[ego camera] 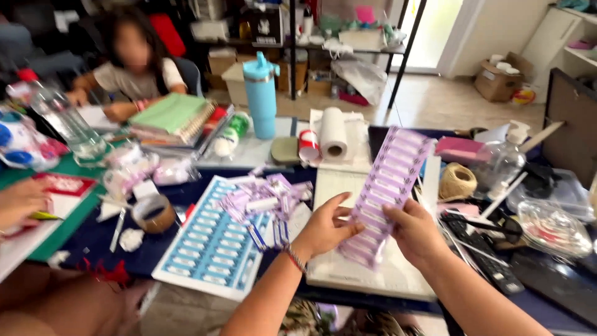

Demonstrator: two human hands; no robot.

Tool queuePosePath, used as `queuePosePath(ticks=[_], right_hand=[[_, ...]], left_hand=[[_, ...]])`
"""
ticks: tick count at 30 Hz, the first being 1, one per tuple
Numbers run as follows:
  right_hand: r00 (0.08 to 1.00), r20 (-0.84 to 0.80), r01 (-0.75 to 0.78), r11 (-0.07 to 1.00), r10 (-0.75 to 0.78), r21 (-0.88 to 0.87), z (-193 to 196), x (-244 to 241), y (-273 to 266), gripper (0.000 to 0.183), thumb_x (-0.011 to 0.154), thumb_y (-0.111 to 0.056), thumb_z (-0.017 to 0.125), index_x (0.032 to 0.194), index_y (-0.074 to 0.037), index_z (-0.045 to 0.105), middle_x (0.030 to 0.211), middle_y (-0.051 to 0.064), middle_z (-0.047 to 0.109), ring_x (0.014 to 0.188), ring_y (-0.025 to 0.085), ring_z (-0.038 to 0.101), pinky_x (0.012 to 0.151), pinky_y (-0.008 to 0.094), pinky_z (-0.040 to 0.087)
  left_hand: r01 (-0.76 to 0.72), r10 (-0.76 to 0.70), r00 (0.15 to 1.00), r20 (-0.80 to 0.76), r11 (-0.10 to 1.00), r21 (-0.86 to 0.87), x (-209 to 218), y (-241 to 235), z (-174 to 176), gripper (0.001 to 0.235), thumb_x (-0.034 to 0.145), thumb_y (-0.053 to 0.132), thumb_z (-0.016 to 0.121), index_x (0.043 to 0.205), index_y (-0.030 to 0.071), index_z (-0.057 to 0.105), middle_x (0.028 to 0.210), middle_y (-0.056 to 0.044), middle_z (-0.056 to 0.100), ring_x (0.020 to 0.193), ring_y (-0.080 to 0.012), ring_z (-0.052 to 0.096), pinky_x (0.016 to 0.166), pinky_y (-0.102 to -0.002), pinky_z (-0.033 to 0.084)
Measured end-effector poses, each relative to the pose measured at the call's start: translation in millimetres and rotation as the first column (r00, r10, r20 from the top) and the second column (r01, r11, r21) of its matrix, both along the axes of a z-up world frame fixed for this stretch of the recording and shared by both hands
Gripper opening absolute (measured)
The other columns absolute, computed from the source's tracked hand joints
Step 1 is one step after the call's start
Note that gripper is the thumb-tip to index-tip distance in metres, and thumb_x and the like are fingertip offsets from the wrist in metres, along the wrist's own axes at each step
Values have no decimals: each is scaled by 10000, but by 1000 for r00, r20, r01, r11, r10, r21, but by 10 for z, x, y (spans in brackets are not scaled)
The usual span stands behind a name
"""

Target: Cutting printed label sheets into individual strips using a manual paper trimmer

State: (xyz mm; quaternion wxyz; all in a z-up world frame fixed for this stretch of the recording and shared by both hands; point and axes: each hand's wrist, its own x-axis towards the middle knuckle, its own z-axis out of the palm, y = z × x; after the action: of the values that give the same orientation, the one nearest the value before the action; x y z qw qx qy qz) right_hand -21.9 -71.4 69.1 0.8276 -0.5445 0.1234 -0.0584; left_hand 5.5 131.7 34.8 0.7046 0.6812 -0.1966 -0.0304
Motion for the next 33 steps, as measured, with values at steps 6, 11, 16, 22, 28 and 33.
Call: queuePosePath(ticks=[6, 11, 16, 22, 28, 33], right_hand=[[985, 157, 98, 971, -64, -218, -237, 109, -759, 336, 895, -42, 767, 1179, -66, 589, 905, -3, 663, 767, 126, 705, 739, 274, 612], [957, 243, 283, 689, -158, -668, -313, -371, -1250, 559, 873, -11, 786, 1365, 76, 535, 1168, 195, 670, 1029, 266, 681, 866, 383, 577], [987, -121, -144, 237, 107, -961, -353, -1283, -1257, 640, 811, -429, 723, 1387, -182, 594, 1414, 77, 607, 1257, 223, 636, 949, 361, 655], [963, -248, -149, 563, -103, -813, -771, -1807, -940, 617, 793, -153, 814, 1375, -217, 620, 1370, -8, 594, 933, 172, 779, 737, 314, 615], [992, 127, 82, 777, -3, -624, -447, -1868, -915, 497, 793, 35, 708, 1282, 8, 627, 1569, 131, 518, 1004, 259, 750, 975, 372, 578], [979, 171, 205, 507, -114, -837, -31, -1898, -544, 531, 759, -78, 767, 1279, -58, 661, 1504, 94, 586, 1021, 206, 762, 901, 330, 612]], left_hand=[[52, -129, 969, 212, 941, 334, 286, 268, -181, 532, 876, 111, 743, 1397, 144, 637, 1247, -153, 727, 1192, -297, 657, 1016, -449, 528], [-119, -160, 964, 212, 451, 884, 543, 412, -186, 513, 861, 243, 750, 1338, 415, 672, 1158, -24, 694, 1172, -255, 649, 1038, -470, 493], [-92, -321, 911, 258, 452, 887, 390, -106, -159, 437, 978, 221, 592, 1413, 180, 596, 1583, -150, 393, 1453, -379, 343, 1205, -545, 197], [-58, -455, 853, 256, 405, 912, 4, -960, -72, 491, 1049, 295, 443, 1500, 101, 438, 1658, -208, 216, 1530, -367, 197, 1233, -564, 164], [-13, -450, 871, 195, 377, 926, 8, -1170, -204, 458, 1033, 295, 459, 1451, 113, 500, 1657, -174, 251, 1538, -372, 196, 1232, -609, 147], [28, -477, 862, 170, 380, 924, -87, -1233, -127, 511, 1039, 307, 392, 1521, 139, 405, 1678, -120, 212, 1555, -313, 144, 1241, -610, 65]])
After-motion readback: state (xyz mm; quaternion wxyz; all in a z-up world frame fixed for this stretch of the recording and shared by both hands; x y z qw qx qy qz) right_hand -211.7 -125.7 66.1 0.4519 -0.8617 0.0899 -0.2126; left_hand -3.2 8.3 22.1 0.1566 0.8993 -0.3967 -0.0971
